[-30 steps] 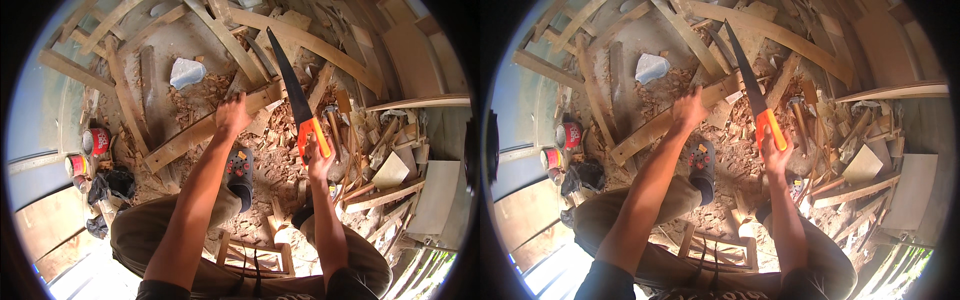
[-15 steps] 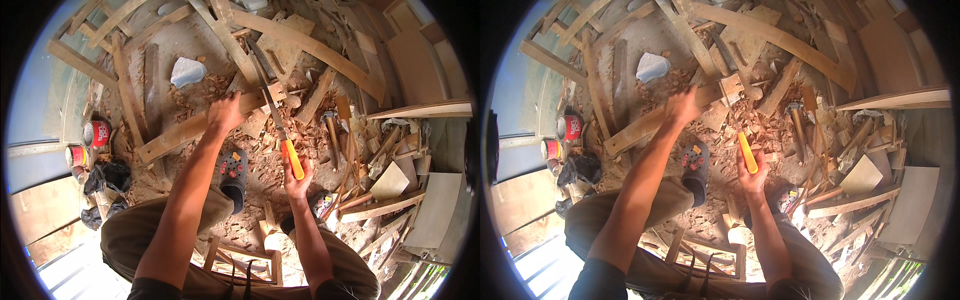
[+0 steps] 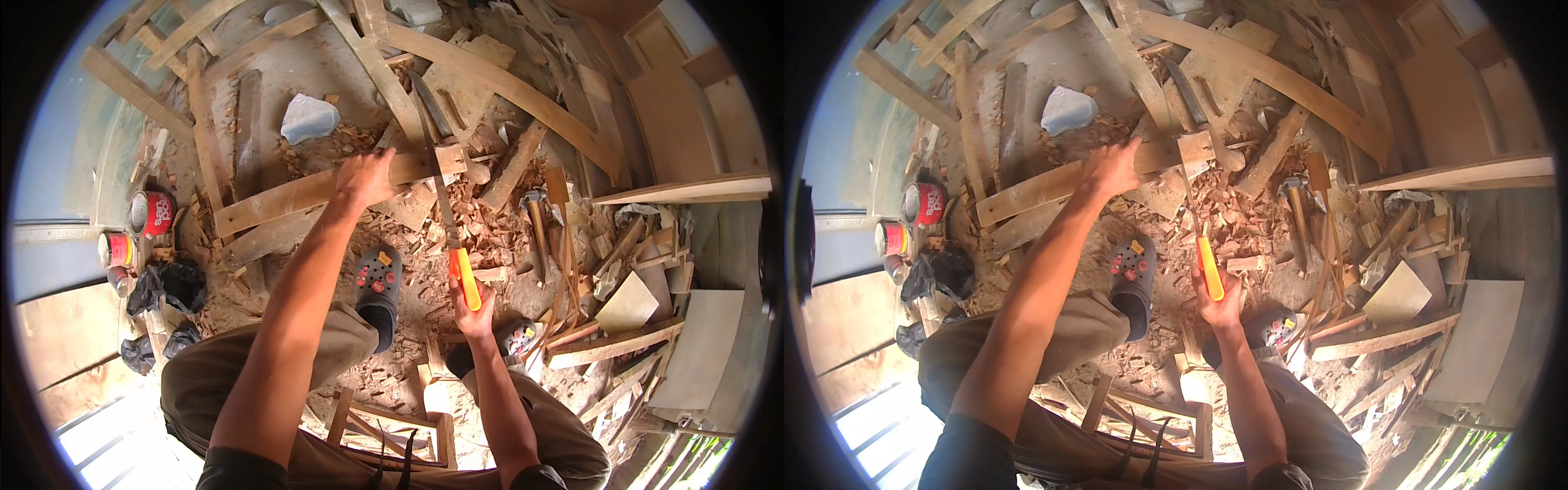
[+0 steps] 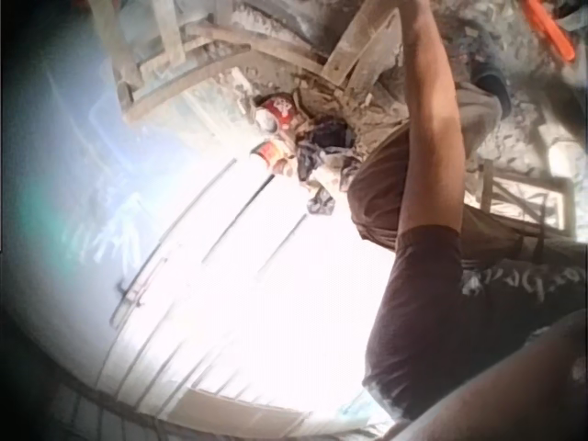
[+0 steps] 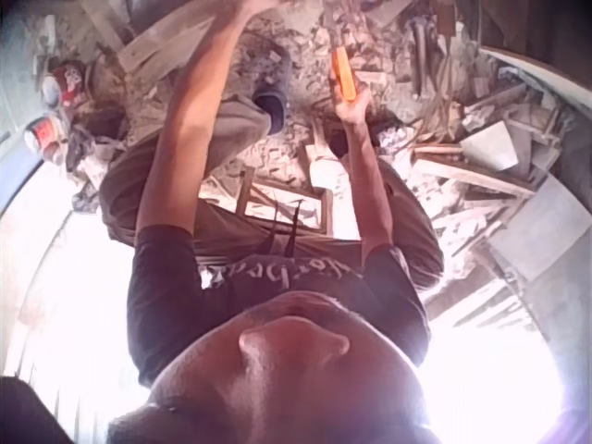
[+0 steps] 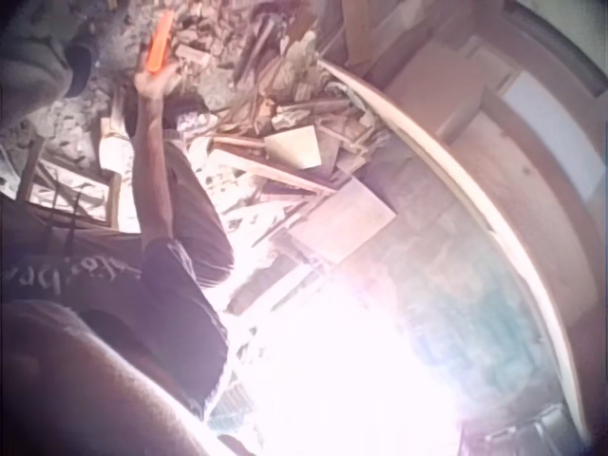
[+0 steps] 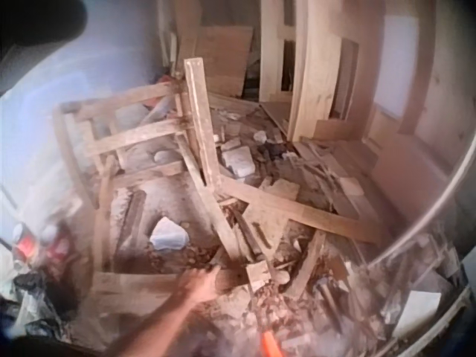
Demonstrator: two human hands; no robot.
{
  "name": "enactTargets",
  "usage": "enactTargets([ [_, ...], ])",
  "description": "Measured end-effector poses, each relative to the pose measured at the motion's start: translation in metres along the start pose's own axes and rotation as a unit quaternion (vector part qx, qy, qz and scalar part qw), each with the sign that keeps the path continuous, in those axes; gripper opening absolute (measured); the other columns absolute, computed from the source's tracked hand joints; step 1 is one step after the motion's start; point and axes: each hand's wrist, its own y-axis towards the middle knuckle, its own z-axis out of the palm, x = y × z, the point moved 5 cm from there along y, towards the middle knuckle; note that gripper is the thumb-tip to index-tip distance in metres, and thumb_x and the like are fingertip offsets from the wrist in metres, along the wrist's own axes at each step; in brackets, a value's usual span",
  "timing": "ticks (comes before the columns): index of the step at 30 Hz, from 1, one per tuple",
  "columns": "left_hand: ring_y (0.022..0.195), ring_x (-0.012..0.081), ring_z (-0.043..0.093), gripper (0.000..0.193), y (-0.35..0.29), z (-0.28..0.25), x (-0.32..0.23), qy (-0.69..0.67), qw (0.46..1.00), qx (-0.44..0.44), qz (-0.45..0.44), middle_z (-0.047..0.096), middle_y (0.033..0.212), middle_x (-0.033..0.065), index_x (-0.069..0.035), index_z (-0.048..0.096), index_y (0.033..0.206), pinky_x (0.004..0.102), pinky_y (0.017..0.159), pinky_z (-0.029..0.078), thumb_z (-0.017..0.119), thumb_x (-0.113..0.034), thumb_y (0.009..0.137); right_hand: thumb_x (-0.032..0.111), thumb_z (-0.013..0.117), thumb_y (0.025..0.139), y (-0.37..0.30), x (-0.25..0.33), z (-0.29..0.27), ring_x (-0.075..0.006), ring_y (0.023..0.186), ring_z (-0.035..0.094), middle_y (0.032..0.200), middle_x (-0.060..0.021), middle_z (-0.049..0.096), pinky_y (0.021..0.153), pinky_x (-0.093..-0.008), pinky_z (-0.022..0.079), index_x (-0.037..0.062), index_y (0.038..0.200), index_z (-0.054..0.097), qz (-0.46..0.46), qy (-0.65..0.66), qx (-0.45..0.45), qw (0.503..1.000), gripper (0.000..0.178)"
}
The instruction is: The person sits on the floor and uses a hand saw to cut a piece of wood. They then use a knife to shave and shape the cut piece of wood.
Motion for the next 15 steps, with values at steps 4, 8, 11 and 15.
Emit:
enactTargets([
  [4, 0.112, 0.0275, 0.066, 0.091, -0.009, -0.004, -0.01, 0.053, 0.992, -0.113, 0.013, 0.066, 0.125, 0.0146, -0.005, 0.051, 0.136, 0.0455, 0.104, 0.048, 0.08, -0.062, 0.072, 0.012, 0.066, 0.094, -0.005, -0.006, 0.003, -0.0049, 0.055, 0.046, 0.06, 0.0031, 0.052, 0.049, -0.0252, 0.038, 0.0011, 0.076, 0.062, -0.01, 0.037, -0.021, 0.999, 0.022],
  [8, 0.114, 0.0305, 0.063, 0.087, -0.016, -0.005, -0.017, 0.055, 0.985, -0.162, -0.014, 0.065, 0.12, 0.0132, -0.002, 0.058, 0.124, 0.0499, 0.101, 0.045, 0.079, -0.067, 0.07, 0.011, 0.063, 0.093, 0.003, 0.013, 0.001, -0.008, 0.051, 0.049, 0.057, 0.0, 0.054, 0.048, -0.027, 0.04, -0.0002, 0.079, 0.064, -0.061, -0.029, -0.037, 0.997, 0.018],
  [11, 0.121, 0.0269, 0.059, 0.084, -0.012, 0.0, -0.011, 0.064, 0.989, -0.131, -0.028, 0.062, 0.127, 0.0127, -0.003, 0.056, 0.126, 0.0492, 0.106, 0.043, 0.079, -0.064, 0.073, 0.012, 0.063, 0.092, 0.011, 0.008, 0.003, -0.0101, 0.049, 0.05, 0.055, -0.0016, 0.054, 0.046, -0.0289, 0.04, -0.0005, 0.08, 0.065, -0.072, -0.05, -0.04, 0.995, 0.018],
  [15, 0.118, 0.0276, 0.061, 0.084, -0.014, 0.004, -0.013, 0.07, 0.989, -0.124, -0.026, 0.063, 0.124, 0.0133, -0.002, 0.056, 0.124, 0.0484, 0.101, 0.046, 0.078, -0.065, 0.073, 0.011, 0.068, 0.087, 0.011, 0.008, 0.019, -0.011, 0.05, 0.051, 0.061, -0.0035, 0.057, 0.048, -0.0294, 0.039, 0.0013, 0.083, 0.066, -0.021, -0.023, -0.038, 0.999, 0.011],
])
